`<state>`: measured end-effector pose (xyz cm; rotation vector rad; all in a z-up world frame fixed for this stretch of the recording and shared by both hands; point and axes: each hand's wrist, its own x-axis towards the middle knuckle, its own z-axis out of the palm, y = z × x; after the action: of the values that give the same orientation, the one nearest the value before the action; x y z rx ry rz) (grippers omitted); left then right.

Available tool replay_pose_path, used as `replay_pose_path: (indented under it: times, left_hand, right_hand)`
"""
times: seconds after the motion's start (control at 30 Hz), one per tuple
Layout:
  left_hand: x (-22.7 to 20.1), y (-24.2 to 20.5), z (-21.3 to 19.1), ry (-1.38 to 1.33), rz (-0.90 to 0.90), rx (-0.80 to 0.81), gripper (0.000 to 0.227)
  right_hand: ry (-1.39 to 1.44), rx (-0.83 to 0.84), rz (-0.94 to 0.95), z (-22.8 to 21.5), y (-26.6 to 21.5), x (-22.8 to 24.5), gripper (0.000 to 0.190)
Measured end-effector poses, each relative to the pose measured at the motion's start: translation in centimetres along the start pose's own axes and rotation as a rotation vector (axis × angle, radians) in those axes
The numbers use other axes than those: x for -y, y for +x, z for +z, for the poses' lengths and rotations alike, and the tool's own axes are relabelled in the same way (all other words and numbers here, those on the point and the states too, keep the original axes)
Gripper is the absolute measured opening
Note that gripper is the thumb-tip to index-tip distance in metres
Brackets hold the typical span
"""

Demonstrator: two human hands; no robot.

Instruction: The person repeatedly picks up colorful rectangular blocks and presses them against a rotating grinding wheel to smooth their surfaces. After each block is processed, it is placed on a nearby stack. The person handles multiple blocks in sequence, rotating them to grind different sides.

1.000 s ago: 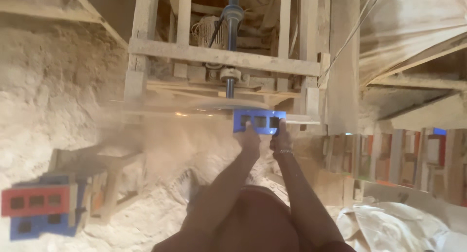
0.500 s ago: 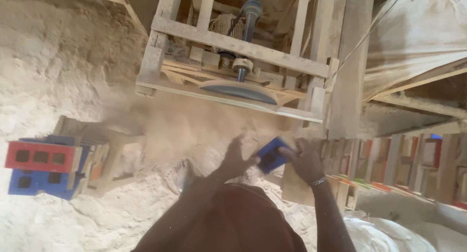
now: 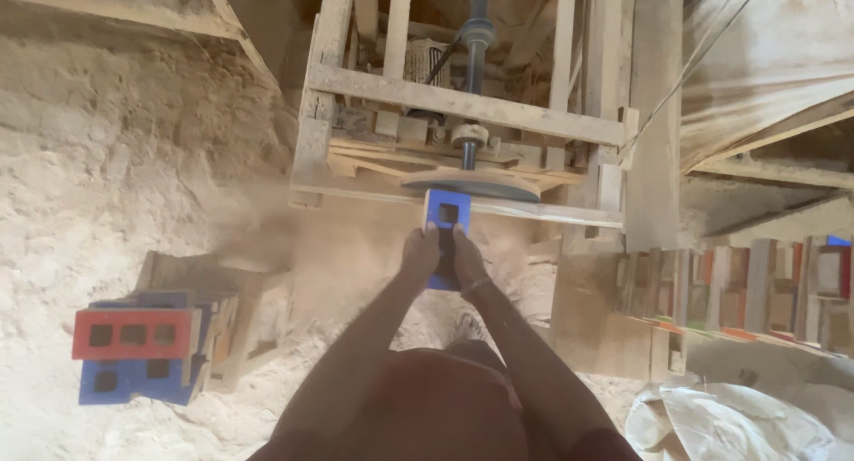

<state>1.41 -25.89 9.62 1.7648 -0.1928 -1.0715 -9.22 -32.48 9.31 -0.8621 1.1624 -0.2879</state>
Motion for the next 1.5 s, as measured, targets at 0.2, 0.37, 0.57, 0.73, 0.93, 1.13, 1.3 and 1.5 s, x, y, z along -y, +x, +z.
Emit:
replay_pose_path:
  times: [0.2, 0.37, 0.57, 0.73, 0.93, 1.13, 1.3, 1.5]
  left_hand:
    - [2.3, 5.8, -0.4, 0.327, 0.073, -0.077, 0.058]
    - [1.5, 4.3, 5.0, 0.202, 0.007, -0.049, 0.052]
    - [-2.4, 0.3, 9.8, 0.16, -0.116, -0.029, 0.05]
    - [-3.5, -1.2, 13.1, 0.146, -0.14, -0.014, 0.051]
    - [-2.6, -0.7, 17.9, 0.068, -0.146, 0.05, 0.052]
    - [-0.3, -3.3, 13.5, -0.481, 0.079, 0.564, 0.032]
    - [3.4, -9.6, 4.2, -0.719, -0.078, 0.461, 0.042]
    - [1.2, -8.0, -0.8, -0.942, 0.052, 0.128, 0.032]
  right_hand:
    - [-0.485, -0.219, -0.117, 1.8, 3.7, -0.8, 0.07]
    - [-1.299, -0.16, -0.511, -2.3, 1.9, 1.5, 0.048]
    - [-1.123, -0.203, -0.443, -8.5, 1.7, 2.6, 0.052]
    - [-0.284, -0.143, -0.14, -13.6, 2.6, 2.2, 0.075]
    - [-0.806, -0.238, -0.321, -18.5, 4.3, 2.9, 0.068]
    - [-0.693, -0.029, -0.293, -20.3, -2.6, 5.2, 0.063]
    - [-0.917, 0.217, -0.513, -17.3, -6.6, 5.5, 0.061]
    - [-0.129, 0.015, 0.144, -11.8, -6.3, 3.6, 0.049]
